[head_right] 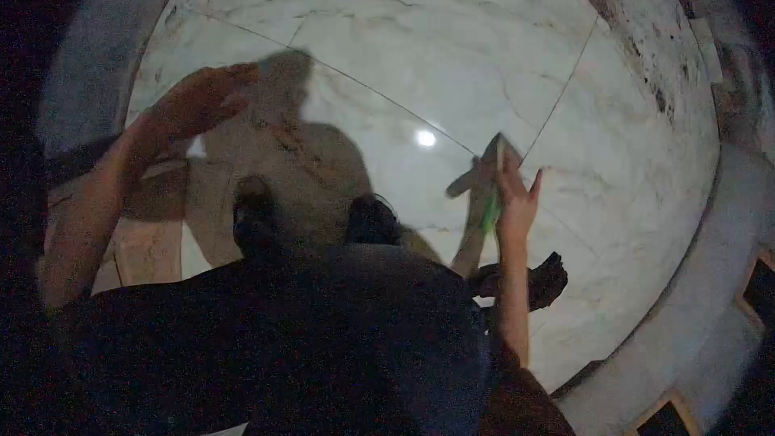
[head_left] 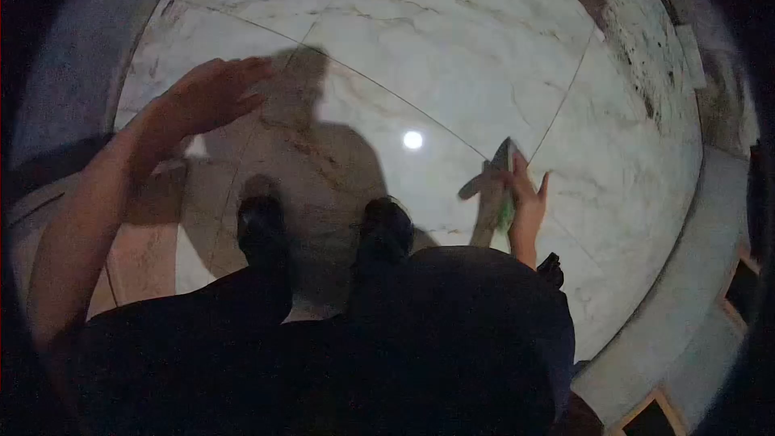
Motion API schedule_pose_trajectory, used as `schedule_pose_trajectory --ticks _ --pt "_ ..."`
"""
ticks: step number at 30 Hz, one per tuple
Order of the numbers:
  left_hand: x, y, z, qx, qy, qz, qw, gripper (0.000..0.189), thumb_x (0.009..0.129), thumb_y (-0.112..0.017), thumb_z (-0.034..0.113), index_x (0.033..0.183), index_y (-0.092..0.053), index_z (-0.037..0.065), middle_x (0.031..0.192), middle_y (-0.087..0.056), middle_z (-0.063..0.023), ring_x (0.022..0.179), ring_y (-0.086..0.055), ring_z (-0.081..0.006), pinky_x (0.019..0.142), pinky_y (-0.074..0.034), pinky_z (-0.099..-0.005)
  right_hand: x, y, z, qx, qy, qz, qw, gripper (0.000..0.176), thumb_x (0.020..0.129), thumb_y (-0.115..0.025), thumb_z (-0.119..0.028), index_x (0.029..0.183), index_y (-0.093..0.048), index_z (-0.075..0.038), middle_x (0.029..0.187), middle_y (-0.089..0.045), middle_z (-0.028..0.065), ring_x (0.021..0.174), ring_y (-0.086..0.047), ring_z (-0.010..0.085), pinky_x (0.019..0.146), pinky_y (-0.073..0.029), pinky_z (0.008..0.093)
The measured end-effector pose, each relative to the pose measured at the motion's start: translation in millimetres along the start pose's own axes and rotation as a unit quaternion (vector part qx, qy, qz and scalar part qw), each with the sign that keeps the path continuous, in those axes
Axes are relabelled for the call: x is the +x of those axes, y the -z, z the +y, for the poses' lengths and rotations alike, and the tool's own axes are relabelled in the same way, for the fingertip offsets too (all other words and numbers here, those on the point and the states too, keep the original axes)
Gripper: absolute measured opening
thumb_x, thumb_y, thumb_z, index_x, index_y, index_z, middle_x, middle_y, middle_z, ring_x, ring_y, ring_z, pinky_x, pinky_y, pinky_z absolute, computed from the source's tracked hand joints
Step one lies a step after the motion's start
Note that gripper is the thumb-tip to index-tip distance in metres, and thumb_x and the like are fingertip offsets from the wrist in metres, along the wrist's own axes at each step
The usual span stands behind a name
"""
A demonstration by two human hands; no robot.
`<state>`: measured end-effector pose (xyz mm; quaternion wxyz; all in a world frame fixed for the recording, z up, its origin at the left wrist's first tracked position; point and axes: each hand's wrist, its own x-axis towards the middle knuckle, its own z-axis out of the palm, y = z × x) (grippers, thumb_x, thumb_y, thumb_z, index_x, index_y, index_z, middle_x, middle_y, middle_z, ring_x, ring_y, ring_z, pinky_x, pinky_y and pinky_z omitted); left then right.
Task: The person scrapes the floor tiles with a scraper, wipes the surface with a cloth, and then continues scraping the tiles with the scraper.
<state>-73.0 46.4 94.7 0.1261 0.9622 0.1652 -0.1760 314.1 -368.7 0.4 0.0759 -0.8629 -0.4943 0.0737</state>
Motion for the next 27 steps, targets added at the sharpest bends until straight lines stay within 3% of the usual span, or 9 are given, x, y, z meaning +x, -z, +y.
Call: schedule_pose_trajectory --ticks 5,7,10,12,16,18,22,25,27 --pt "29 42 17 0.096 0.06 -0.237 0.965 0.054 0.094 -0.063 0.03 0.141 -0.049 0.008 0.145 -0.051 -0.0127 0.122 -0.058 -0.0323 0.103 -0.046 -0.0452 123 42 77 0.052 0.021 0.021 0.998 0.036 0.102 -0.046 -0.02 0.132 -0.059 -0.006 0.128 -0.066 0.0117 0.12 -0.061 0.0288 0.12 -0.012 0.0544" --pt "50 47 4 0.121 0.012 -0.117 0.986 0.053 0.092 -0.066 0.028 0.139 -0.051 0.008 0.142 -0.054 -0.0124 0.119 -0.059 -0.0325 0.102 -0.047 -0.0451 86 41 73 0.059 0.021 0.088 0.994 0.035 0.102 -0.047 -0.017 0.132 -0.06 -0.007 0.128 -0.066 0.0097 0.122 -0.061 0.0225 0.122 -0.011 0.0528" --pt "74 30 8 -0.018 -0.073 0.101 0.992 0.043 0.09 -0.066 0.024 0.129 -0.057 0.008 0.139 -0.056 -0.0122 0.116 -0.06 -0.0326 0.099 -0.047 -0.0452 -37 7 50 0.062 0.007 -0.032 0.998 0.041 0.097 -0.052 -0.016 0.138 -0.058 -0.013 0.137 -0.061 0.002 0.128 -0.057 0.0159 0.124 -0.01 0.0502" --pt "92 48 8 -0.107 -0.114 0.175 0.972 0.037 0.089 -0.066 0.023 0.121 -0.06 0.007 0.138 -0.055 -0.0114 0.113 -0.061 -0.0327 0.096 -0.048 -0.0454 -28 3 43 -0.113 0.102 0.015 0.988 0.039 0.094 -0.057 -0.015 0.133 -0.061 -0.017 0.135 -0.062 0.0027 0.127 -0.057 0.0176 0.123 -0.012 0.0517" --pt "95 72 48 0.095 -0.035 -0.156 0.983 0.05 0.096 -0.059 0.037 0.138 -0.053 0.012 0.143 -0.053 -0.0142 0.124 -0.056 -0.032 0.104 -0.046 -0.0428 79 42 90 0.055 0.011 0.078 0.995 0.035 0.095 -0.057 -0.019 0.129 -0.062 -0.012 0.125 -0.069 0.0061 0.123 -0.06 0.0236 0.121 -0.013 0.0535" --pt "91 90 57 0.123 0.009 -0.185 0.975 0.055 0.098 -0.051 0.048 0.143 -0.049 0.016 0.149 -0.048 -0.0098 0.13 -0.053 -0.0292 0.107 -0.043 -0.0436 84 64 72 0.114 0.002 0.115 0.987 0.036 0.099 -0.05 -0.023 0.131 -0.061 -0.01 0.123 -0.069 0.0083 0.122 -0.06 0.0224 0.122 -0.009 0.0512" --pt "85 81 17 0.076 0.007 -0.017 0.997 0.054 0.096 -0.054 0.042 0.141 -0.05 0.012 0.147 -0.049 -0.0109 0.123 -0.057 -0.0339 0.104 -0.044 -0.0473 -45 -8 -3 -0.046 0.064 0.04 0.996 0.05 0.089 -0.058 -0.014 0.139 -0.055 -0.021 0.139 -0.059 0.008 0.131 -0.054 0.0238 0.119 -0.019 0.0637" --pt "86 114 18 0.096 0.033 -0.071 0.992 0.055 0.097 -0.055 0.041 0.144 -0.047 0.014 0.148 -0.049 -0.0106 0.127 -0.054 -0.0321 0.107 -0.042 -0.0473 13 13 20 -0.04 0.076 0.161 0.983 0.04 0.089 -0.06 -0.016 0.129 -0.06 -0.018 0.132 -0.063 0.0084 0.127 -0.057 0.0249 0.122 -0.016 0.058" --pt "94 129 27 0.143 0.043 -0.138 0.979 0.055 0.097 -0.057 0.041 0.145 -0.047 0.015 0.147 -0.05 -0.0101 0.129 -0.053 -0.0306 0.109 -0.041 -0.0474 100 25 68 0.115 0.015 0.101 0.988 0.035 0.091 -0.06 -0.018 0.125 -0.061 -0.015 0.126 -0.065 0.0098 0.12 -0.061 0.0253 0.121 -0.018 0.0571"
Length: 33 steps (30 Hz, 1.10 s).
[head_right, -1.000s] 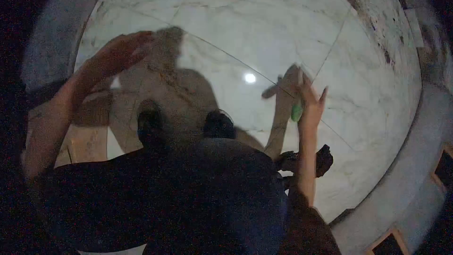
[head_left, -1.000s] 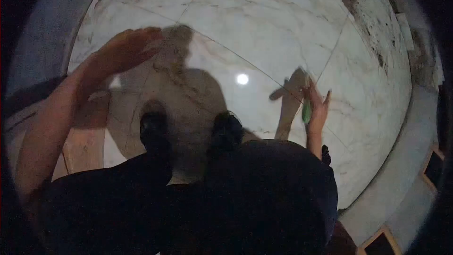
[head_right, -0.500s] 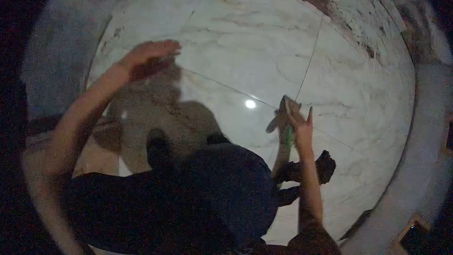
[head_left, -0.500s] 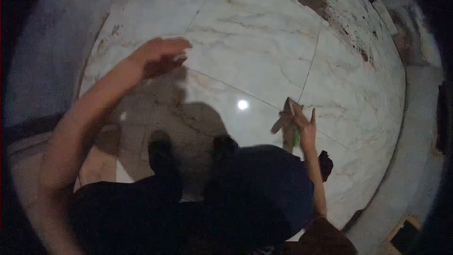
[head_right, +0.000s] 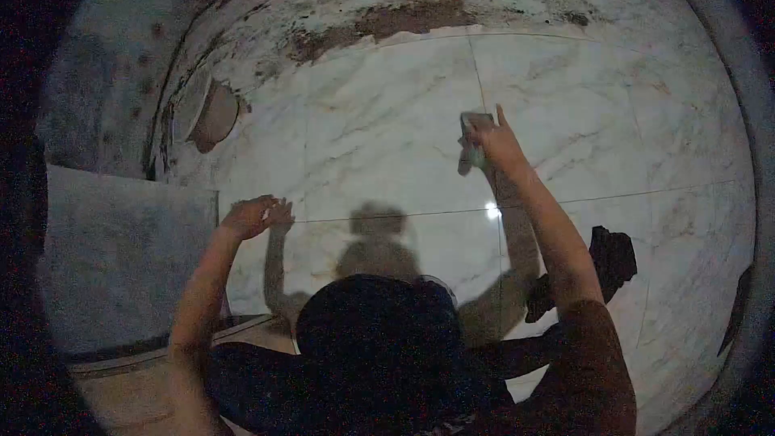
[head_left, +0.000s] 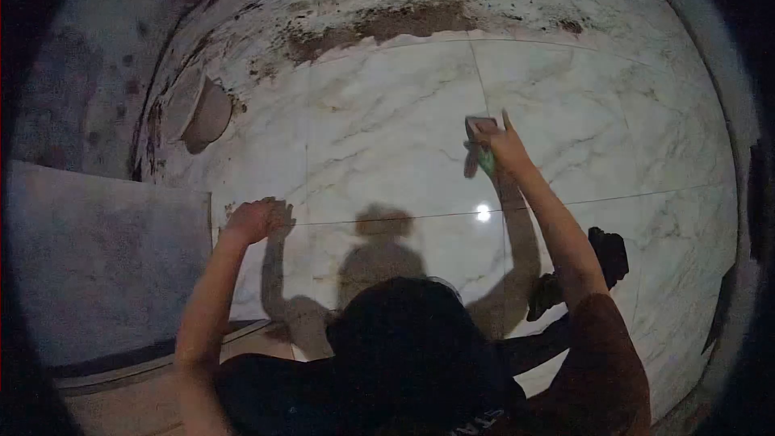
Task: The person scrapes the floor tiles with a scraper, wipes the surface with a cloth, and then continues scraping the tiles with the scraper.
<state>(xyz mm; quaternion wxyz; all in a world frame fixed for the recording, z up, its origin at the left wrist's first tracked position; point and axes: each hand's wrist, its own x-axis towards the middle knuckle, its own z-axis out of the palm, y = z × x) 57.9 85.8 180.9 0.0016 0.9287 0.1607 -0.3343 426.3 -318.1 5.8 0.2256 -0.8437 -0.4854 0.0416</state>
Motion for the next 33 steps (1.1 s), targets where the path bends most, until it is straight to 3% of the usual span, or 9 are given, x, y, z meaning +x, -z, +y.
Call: schedule_pose_trajectory --ticks 3,8,12,15,18,23,28,30,33 --pt "-9 29 1 0.006 0.092 -0.079 0.993 0.052 0.097 -0.057 0.039 0.142 -0.049 0.014 0.145 -0.052 -0.0094 0.128 -0.054 -0.0317 0.107 -0.042 -0.0479 23 23 -27 0.134 -0.103 0.049 0.984 0.032 0.09 -0.061 -0.021 0.122 -0.063 -0.014 0.121 -0.067 0.0123 0.117 -0.062 0.0255 0.117 -0.024 0.0601" --pt "-26 110 40 -0.114 -0.019 0.195 0.974 0.047 0.097 -0.057 0.037 0.136 -0.054 0.013 0.134 -0.059 -0.0141 0.116 -0.061 -0.0338 0.098 -0.048 -0.0472 -117 -23 -124 -0.088 0.019 -0.036 0.995 0.037 0.085 -0.064 -0.031 0.116 -0.066 -0.011 0.125 -0.066 0.0172 0.121 -0.062 0.0295 0.114 -0.025 0.0677" --pt "25 106 32 -0.001 -0.058 0.217 0.975 0.047 0.096 -0.058 0.037 0.136 -0.054 0.012 0.133 -0.06 -0.0128 0.114 -0.061 -0.0343 0.096 -0.049 -0.0459 6 -19 -51 -0.195 0.056 0.115 0.972 0.034 0.083 -0.066 -0.023 0.106 -0.065 0.001 0.12 -0.062 0.0197 0.12 -0.055 0.0337 0.115 -0.03 0.0566" --pt "50 102 36 0.112 -0.006 0.003 0.994 0.047 0.098 -0.056 0.038 0.138 -0.052 0.013 0.134 -0.059 -0.0116 0.117 -0.06 -0.0333 0.1 -0.047 -0.0461 36 -9 -39 0.3 -0.191 0.07 0.932 0.036 0.081 -0.063 -0.01 0.116 -0.066 -0.011 0.124 -0.064 0.0135 0.116 -0.061 0.0316 0.117 -0.022 0.0632" --pt "71 112 73 -0.025 -0.073 0.089 0.993 0.048 0.098 -0.057 0.039 0.138 -0.052 0.013 0.136 -0.059 -0.0106 0.121 -0.058 -0.0325 0.101 -0.046 -0.0459 -25 -9 -107 -0.145 0.01 0.16 0.976 0.018 0.087 -0.06 -0.021 0.099 -0.069 -0.009 0.119 -0.064 0.0199 0.105 -0.064 0.0316 0.111 -0.031 0.0646" --pt "122 128 107 0.077 -0.158 0.067 0.982 0.049 0.097 -0.058 0.04 0.137 -0.054 0.013 0.136 -0.059 -0.0124 0.12 -0.059 -0.0326 0.102 -0.046 -0.0455 -44 -67 -109 -0.151 -0.007 0.09 0.984 0.025 0.081 -0.062 -0.012 0.103 -0.072 -0.015 0.137 -0.056 0.0165 0.129 -0.053 0.0275 0.119 -0.016 0.0631" --pt "177 164 129 0.127 -0.156 0.054 0.978 0.046 0.096 -0.058 0.039 0.134 -0.056 0.013 0.133 -0.06 -0.0144 0.116 -0.06 -0.034 0.101 -0.046 -0.0461 47 22 -70 0.303 -0.192 0.018 0.933 0.023 0.086 -0.056 -0.011 0.103 -0.072 -0.013 0.137 -0.057 0.016 0.12 -0.059 0.0304 0.119 -0.015 0.0638" --pt "203 174 138 0.089 -0.149 0.116 0.978 0.046 0.096 -0.058 0.039 0.133 -0.056 0.013 0.132 -0.06 -0.0143 0.116 -0.061 -0.0336 0.101 -0.046 -0.0465 7 10 -89 -0.098 -0.043 0.129 0.986 0.021 0.09 -0.058 -0.016 0.106 -0.071 -0.013 0.12 -0.064 0.0141 0.114 -0.062 0.0306 0.115 -0.022 0.0662" --pt "249 139 167 -0.163 -0.145 0.335 0.917 0.043 0.097 -0.057 0.036 0.132 -0.057 0.012 0.13 -0.061 -0.0138 0.118 -0.059 -0.0335 0.103 -0.045 -0.0455 -50 -33 -108 -0.11 -0.039 0.037 0.993 0.026 0.091 -0.057 -0.02 0.114 -0.069 -0.014 0.132 -0.06 0.0159 0.126 -0.056 0.031 0.115 -0.018 0.0683"
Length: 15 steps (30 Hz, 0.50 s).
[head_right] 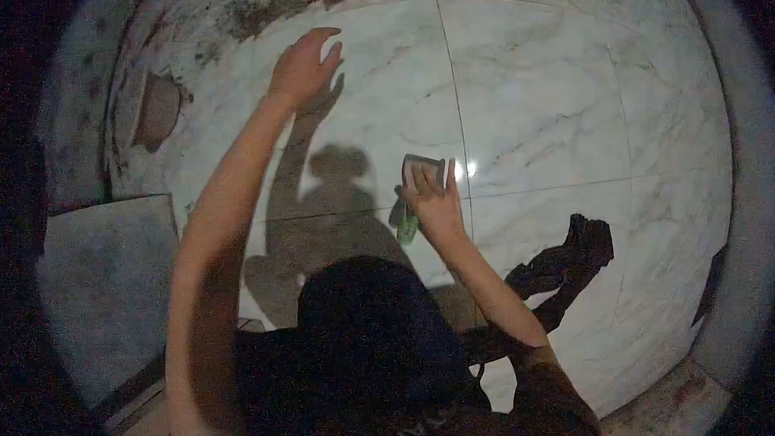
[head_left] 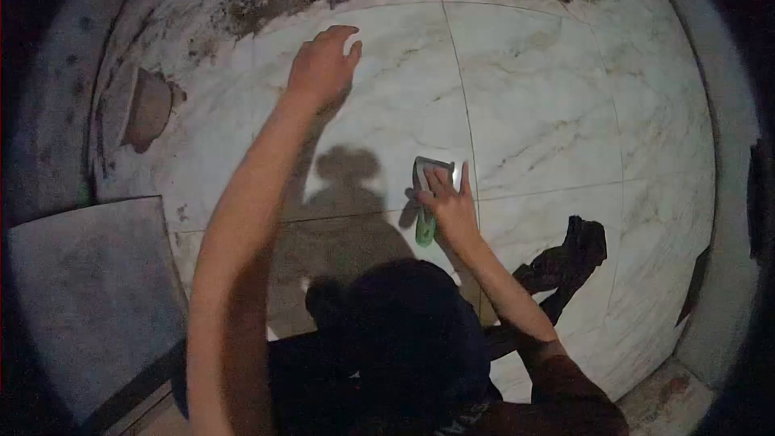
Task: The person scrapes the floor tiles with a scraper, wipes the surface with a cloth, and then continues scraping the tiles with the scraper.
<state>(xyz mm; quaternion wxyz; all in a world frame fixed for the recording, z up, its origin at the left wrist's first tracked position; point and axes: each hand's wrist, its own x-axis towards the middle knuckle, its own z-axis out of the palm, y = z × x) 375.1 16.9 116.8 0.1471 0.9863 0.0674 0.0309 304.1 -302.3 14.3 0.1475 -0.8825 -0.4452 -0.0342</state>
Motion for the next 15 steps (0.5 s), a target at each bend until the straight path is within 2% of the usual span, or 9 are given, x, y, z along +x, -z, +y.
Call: schedule_pose_trajectory --ticks 2,3,5,7,8,9,10,12,15 --pt "-10 -47 9 -0.019 0.033 0.127 0.991 0.04 0.098 -0.055 0.033 0.131 -0.058 0.01 0.132 -0.06 -0.0142 0.121 -0.057 -0.0327 0.105 -0.043 -0.0445 -4 -16 7 -0.051 0.03 -0.048 0.997 0.032 0.091 -0.057 -0.023 0.121 -0.066 -0.015 0.141 -0.054 0.0177 0.134 -0.049 0.0312 0.116 -0.015 0.0693" --pt "-19 -79 8 -0.033 0.038 0.115 0.992 0.04 0.098 -0.055 0.033 0.131 -0.058 0.01 0.132 -0.06 -0.0142 0.121 -0.057 -0.0327 0.105 -0.043 -0.0445 30 -15 21 -0.095 0.02 -0.02 0.995 0.034 0.089 -0.059 -0.025 0.121 -0.066 -0.015 0.139 -0.055 0.0191 0.132 -0.05 0.0322 0.117 -0.014 0.068" --pt "-34 -144 7 0.053 0.021 0.311 0.949 0.032 0.092 -0.064 0.02 0.119 -0.064 0.003 0.125 -0.064 -0.0143 0.115 -0.061 -0.03 0.101 -0.045 -0.0456 104 -10 65 -0.052 -0.006 -0.007 0.999 0.037 0.084 -0.062 -0.016 0.121 -0.066 -0.018 0.135 -0.058 0.0186 0.127 -0.054 0.0315 0.118 -0.012 0.0661" --pt "-54 -163 9 0.032 0.017 0.271 0.962 0.034 0.093 -0.063 0.019 0.123 -0.06 0.003 0.132 -0.059 -0.014 0.12 -0.057 -0.0296 0.106 -0.041 -0.0467 151 8 100 0.021 -0.015 -0.06 0.998 0.045 0.082 -0.063 -0.009 0.125 -0.065 -0.021 0.138 -0.058 0.0119 0.117 -0.062 0.0288 0.119 -0.008 0.0652" --pt "-60 -169 8 0.027 0.012 0.253 0.967 0.038 0.095 -0.061 0.019 0.128 -0.057 0.003 0.138 -0.054 -0.0151 0.126 -0.053 -0.0294 0.109 -0.039 -0.0464 146 7 103 -0.002 -0.005 -0.035 0.999 0.047 0.081 -0.064 -0.011 0.126 -0.064 -0.023 0.14 -0.057 0.011 0.117 -0.063 0.0282 0.119 -0.007 0.065" --pt "-61 -168 5 0.024 0.007 0.239 0.971 0.041 0.096 -0.058 0.02 0.134 -0.054 0.003 0.144 -0.049 -0.0162 0.132 -0.049 -0.0291 0.112 -0.038 -0.0462 129 4 98 -0.025 0.008 -0.007 1.0 0.049 0.08 -0.066 -0.013 0.128 -0.062 -0.025 0.142 -0.056 0.01 0.117 -0.064 0.0276 0.12 -0.007 0.0648" --pt "-61 -161 4 0.017 0.012 0.243 0.97 0.041 0.096 -0.058 0.02 0.134 -0.054 0.003 0.144 -0.049 -0.0162 0.132 -0.049 -0.0291 0.112 -0.038 -0.0462 95 6 88 -0.039 0.02 -0.041 0.998 0.049 0.081 -0.066 -0.015 0.128 -0.062 -0.026 0.145 -0.054 0.0087 0.12 -0.062 0.0263 0.12 -0.006 0.0646" --pt "-63 -146 5 -0.055 0.087 0.14 0.985 0.049 0.1 -0.05 0.026 0.144 -0.044 0.005 0.153 -0.038 -0.0154 0.143 -0.037 -0.0276 0.118 -0.029 -0.0469 23 30 47 -0.009 0.025 -0.102 0.994 0.048 0.082 -0.066 -0.018 0.129 -0.06 -0.028 0.149 -0.05 0.0068 0.127 -0.058 0.0245 0.12 -0.006 0.0645" --pt "-58 -151 0 -0.041 0.091 0.104 0.99 0.054 0.101 -0.048 0.027 0.148 -0.038 0.003 0.157 -0.033 -0.0157 0.146 -0.031 -0.032 0.119 -0.023 -0.0528 2 41 32 0.014 0.02 -0.177 0.984 0.048 0.084 -0.065 -0.02 0.13 -0.06 -0.031 0.152 -0.047 0.0062 0.133 -0.052 0.024 0.12 -0.005 0.0647"
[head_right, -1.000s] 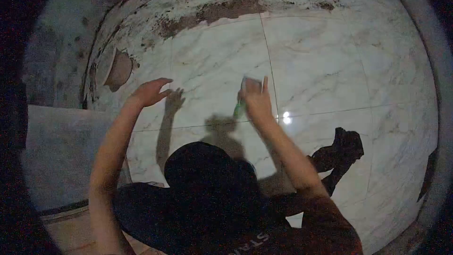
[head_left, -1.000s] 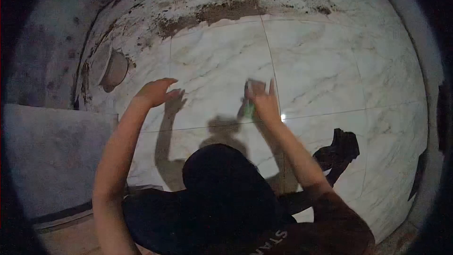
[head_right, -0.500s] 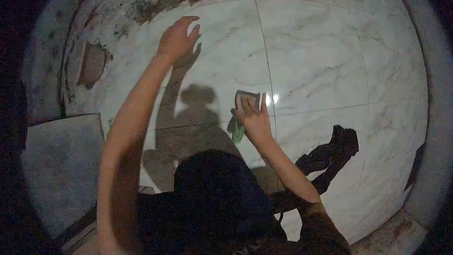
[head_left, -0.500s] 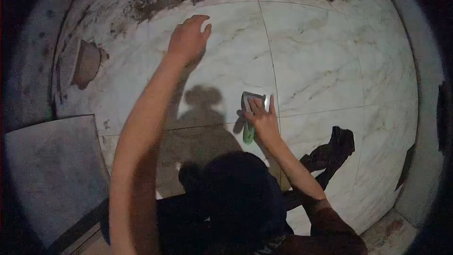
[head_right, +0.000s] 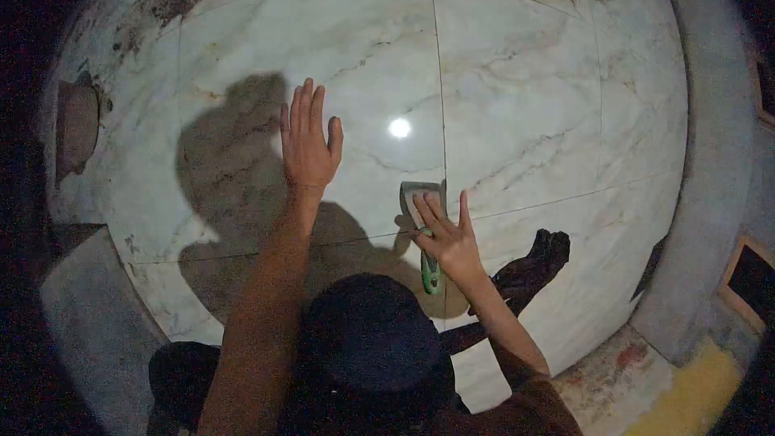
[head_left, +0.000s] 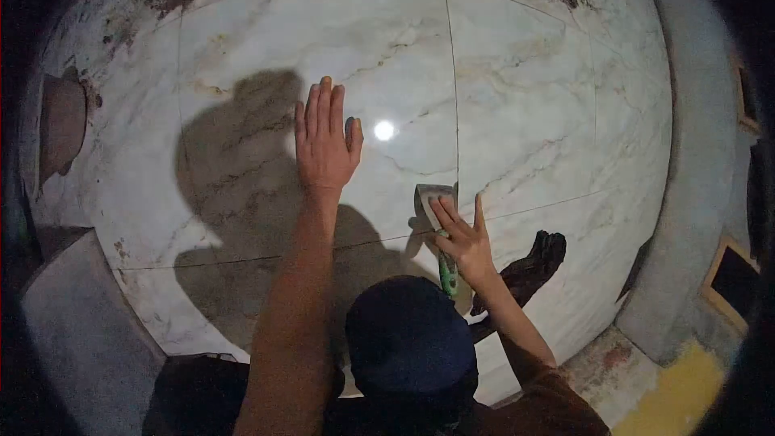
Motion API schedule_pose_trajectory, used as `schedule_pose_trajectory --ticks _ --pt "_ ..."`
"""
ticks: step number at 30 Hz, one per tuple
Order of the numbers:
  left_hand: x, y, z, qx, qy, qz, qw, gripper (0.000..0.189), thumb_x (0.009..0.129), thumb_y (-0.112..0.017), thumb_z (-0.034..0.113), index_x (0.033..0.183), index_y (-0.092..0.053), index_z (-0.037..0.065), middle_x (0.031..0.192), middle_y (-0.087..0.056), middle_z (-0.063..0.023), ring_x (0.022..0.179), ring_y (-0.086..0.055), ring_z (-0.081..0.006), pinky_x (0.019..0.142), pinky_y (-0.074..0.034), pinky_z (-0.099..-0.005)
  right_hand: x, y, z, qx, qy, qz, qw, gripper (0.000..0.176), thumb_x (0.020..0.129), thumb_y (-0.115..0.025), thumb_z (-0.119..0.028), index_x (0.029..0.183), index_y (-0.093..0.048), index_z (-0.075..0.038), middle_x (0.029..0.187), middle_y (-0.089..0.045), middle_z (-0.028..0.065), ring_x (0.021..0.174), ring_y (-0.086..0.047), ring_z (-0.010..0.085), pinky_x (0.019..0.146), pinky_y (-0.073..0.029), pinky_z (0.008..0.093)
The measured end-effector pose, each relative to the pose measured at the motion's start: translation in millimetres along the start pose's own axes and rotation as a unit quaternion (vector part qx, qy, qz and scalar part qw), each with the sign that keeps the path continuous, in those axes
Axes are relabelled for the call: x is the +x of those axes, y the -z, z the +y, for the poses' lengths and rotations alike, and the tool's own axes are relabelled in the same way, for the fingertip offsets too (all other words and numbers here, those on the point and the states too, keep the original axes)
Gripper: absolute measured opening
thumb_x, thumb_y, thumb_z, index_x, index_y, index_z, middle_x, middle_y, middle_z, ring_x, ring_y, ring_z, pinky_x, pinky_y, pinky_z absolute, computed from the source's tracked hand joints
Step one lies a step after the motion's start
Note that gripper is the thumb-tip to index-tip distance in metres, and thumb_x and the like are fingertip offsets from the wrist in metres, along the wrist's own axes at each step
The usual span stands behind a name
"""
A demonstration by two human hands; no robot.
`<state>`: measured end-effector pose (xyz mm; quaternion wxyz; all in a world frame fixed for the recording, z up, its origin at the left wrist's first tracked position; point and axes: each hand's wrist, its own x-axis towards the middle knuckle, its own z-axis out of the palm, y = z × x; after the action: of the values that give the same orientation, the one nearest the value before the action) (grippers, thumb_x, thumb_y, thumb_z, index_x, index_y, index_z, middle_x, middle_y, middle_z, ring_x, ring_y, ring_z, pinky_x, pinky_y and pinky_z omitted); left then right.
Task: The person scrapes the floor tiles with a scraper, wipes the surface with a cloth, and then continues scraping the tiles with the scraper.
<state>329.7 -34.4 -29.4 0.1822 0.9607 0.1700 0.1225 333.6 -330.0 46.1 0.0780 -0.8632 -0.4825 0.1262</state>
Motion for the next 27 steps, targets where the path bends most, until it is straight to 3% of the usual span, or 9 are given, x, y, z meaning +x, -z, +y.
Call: schedule_pose_trajectory --ticks 2,6,7,9,15,17,23,24,27 --pt "-3 2 5 0.003 0.004 -0.004 1.0 0.056 0.101 -0.046 0.03 0.149 -0.036 0.003 0.158 -0.031 -0.0153 0.147 -0.028 -0.0315 0.121 -0.018 -0.052 18 -5 19 -0.017 -0.006 0.014 1.0 0.031 0.085 -0.065 -0.018 0.115 -0.06 -0.025 0.152 -0.046 0.0066 0.138 -0.047 0.0242 0.121 -0.007 0.0639" --pt "0 3 8 -0.003 0.018 -0.036 0.999 0.055 0.1 -0.046 0.027 0.149 -0.036 0.004 0.16 -0.028 -0.0148 0.149 -0.025 -0.03 0.122 -0.016 -0.0514 206 35 143 -0.142 -0.033 -0.006 0.989 0.042 0.092 -0.056 -0.016 0.132 -0.061 -0.028 0.147 -0.052 0.0072 0.133 -0.051 0.0226 0.12 -0.009 0.063" --pt "-2 2 6 -0.002 0.025 -0.043 0.999 0.055 0.1 -0.046 0.026 0.15 -0.035 0.004 0.16 -0.028 -0.0144 0.149 -0.025 -0.0298 0.122 -0.016 -0.051 249 36 181 -0.07 0.044 0.166 0.983 0.04 0.091 -0.057 -0.015 0.129 -0.063 -0.025 0.144 -0.055 0.0055 0.129 -0.055 0.0237 0.12 -0.01 0.0624" --pt "1 4 4 -0.011 0.024 -0.042 0.999 0.055 0.1 -0.046 0.025 0.15 -0.035 0.004 0.16 -0.027 -0.0136 0.149 -0.025 -0.0291 0.122 -0.015 -0.0502 277 80 191 -0.047 0.022 0.11 0.993 0.043 0.091 -0.058 -0.017 0.133 -0.059 -0.024 0.143 -0.056 0.0019 0.129 -0.055 0.0223 0.12 -0.009 0.0622" --pt "-2 8 2 0.037 0.045 -0.09 0.994 0.059 0.102 -0.04 0.037 0.154 -0.031 0.009 0.164 -0.02 -0.0097 0.15 -0.021 -0.023 0.124 -0.012 -0.0468 36 -2 41 -0.043 -0.019 -0.067 0.997 0.056 0.089 -0.059 -0.028 0.144 -0.05 -0.018 0.159 -0.035 0.0019 0.149 -0.028 0.0202 0.122 -0.002 0.0608" --pt "0 11 2 -0.005 0.043 -0.077 0.996 0.058 0.101 -0.044 0.029 0.152 -0.033 0.006 0.163 -0.023 -0.0111 0.15 -0.023 -0.0259 0.123 -0.014 -0.0493 13 4 14 -0.092 0.058 -0.109 0.988 0.055 0.088 -0.063 -0.034 0.14 -0.053 -0.018 0.155 -0.042 0.0067 0.145 -0.036 0.0217 0.122 -0.007 0.0609" --pt "2 9 5 0.024 0.039 -0.091 0.995 0.058 0.101 -0.042 0.029 0.153 -0.03 0.007 0.163 -0.02 -0.0107 0.15 -0.022 -0.025 0.124 -0.012 -0.0477 281 34 176 -0.168 0.018 0.029 0.985 0.049 0.089 -0.056 -0.011 0.138 -0.054 -0.016 0.139 -0.058 0.0096 0.127 -0.057 0.0255 0.123 -0.008 0.0578" --pt "0 9 4 0.037 0.038 -0.098 0.994 0.057 0.102 -0.042 0.028 0.153 -0.029 0.006 0.163 -0.021 -0.0107 0.15 -0.022 -0.0249 0.124 -0.012 -0.0479 316 41 198 -0.058 0.039 0.158 0.985 0.047 0.087 -0.057 -0.009 0.133 -0.06 -0.016 0.13 -0.065 0.0087 0.121 -0.061 0.025 0.123 -0.009 0.0565" --pt "-3 13 1 0.031 0.035 -0.104 0.994 0.058 0.102 -0.041 0.031 0.153 -0.03 0.007 0.163 -0.02 -0.01 0.151 -0.02 -0.024 0.124 -0.012 -0.0474 292 84 166 0.005 0.038 0.156 0.987 0.04 0.089 -0.056 -0.01 0.128 -0.064 -0.016 0.128 -0.066 0.0083 0.12 -0.061 0.0248 0.123 -0.008 0.0558"
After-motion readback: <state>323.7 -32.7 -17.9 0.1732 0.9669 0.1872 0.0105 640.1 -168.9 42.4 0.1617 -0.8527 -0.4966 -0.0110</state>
